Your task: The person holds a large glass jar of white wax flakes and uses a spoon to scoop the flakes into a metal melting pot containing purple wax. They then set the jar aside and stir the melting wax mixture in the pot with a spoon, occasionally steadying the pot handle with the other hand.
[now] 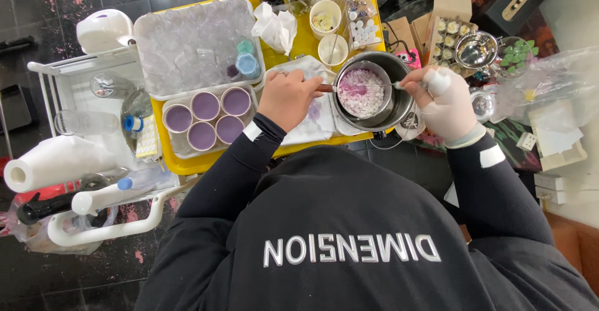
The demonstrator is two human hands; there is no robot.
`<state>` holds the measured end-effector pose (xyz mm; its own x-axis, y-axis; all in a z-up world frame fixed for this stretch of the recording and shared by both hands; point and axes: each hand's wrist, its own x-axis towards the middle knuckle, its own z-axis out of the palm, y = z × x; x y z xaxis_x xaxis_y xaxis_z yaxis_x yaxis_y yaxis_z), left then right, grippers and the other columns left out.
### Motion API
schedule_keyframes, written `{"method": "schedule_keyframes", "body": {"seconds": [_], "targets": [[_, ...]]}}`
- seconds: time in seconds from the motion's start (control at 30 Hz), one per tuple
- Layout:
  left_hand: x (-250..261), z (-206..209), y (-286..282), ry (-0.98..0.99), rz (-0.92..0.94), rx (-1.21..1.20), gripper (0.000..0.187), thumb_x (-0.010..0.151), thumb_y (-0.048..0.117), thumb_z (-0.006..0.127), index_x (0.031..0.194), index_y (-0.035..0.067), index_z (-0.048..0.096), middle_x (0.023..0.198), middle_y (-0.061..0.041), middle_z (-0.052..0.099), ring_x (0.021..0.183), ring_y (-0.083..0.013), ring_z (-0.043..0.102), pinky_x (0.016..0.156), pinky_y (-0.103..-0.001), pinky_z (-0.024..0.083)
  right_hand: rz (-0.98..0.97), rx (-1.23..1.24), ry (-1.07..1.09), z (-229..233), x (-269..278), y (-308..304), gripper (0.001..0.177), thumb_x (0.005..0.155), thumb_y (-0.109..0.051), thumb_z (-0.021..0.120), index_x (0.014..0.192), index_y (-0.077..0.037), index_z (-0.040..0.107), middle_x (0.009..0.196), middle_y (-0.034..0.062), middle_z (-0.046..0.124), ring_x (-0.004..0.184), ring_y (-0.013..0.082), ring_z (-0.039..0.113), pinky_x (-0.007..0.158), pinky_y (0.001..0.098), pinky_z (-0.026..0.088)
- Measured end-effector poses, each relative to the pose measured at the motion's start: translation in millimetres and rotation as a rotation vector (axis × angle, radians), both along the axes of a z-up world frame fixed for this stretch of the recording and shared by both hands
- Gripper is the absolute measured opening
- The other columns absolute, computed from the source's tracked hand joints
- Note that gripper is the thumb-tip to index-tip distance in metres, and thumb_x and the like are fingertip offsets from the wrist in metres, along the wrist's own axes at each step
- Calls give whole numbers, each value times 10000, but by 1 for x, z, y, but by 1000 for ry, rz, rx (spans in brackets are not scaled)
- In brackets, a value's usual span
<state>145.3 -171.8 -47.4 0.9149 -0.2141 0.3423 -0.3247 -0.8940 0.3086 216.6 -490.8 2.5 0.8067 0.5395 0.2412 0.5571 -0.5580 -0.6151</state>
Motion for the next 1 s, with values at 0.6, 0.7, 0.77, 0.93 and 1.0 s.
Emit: {"method": "schedule_keyframes", "body": {"seconds": [0.6,0.7,0.77,0.93,1.0], "targets": [[1,6,-1,48,24,6,194,913,323,748,1089,241,744,795,3,588,693,-223,603,779,-439,393,209,-98,-281,10,9,4,116,942,-108,766,1005,-131,672,947,52,652,928,298,628,885,443,462],[1,5,-3,67,42,1,188,909,336,747,1072,241,741,785,1,585,691,-221,604,755,-446,387,170,-190,-333,12,-4,6,134,960,-139,779,979,-110,650,924,61,635,923,303,628,905,459,461],[2,4,-2,63,43,-4,190,910,337,744,1075,242,739,785,2,582,698,-218,605,754,-446,386,169,-175,-283,8,-7,12,119,953,-139,772,977,-112,659,909,65,636,908,312,627,885,457,462],[0,3,-1,57,29,-6,189,923,338,737,1083,236,734,785,7,575,715,-211,601,766,-448,390,186,-27,-160,0,0,15,84,958,-121,754,986,-103,676,915,65,688,858,309,654,774,439,449],[1,4,0,38,23,-11,196,923,331,732,1094,235,734,794,3,576,726,-214,598,760,-446,388,113,-73,-199,-3,6,8,75,985,-105,744,1011,-97,674,905,80,656,894,325,648,851,452,482]]}}
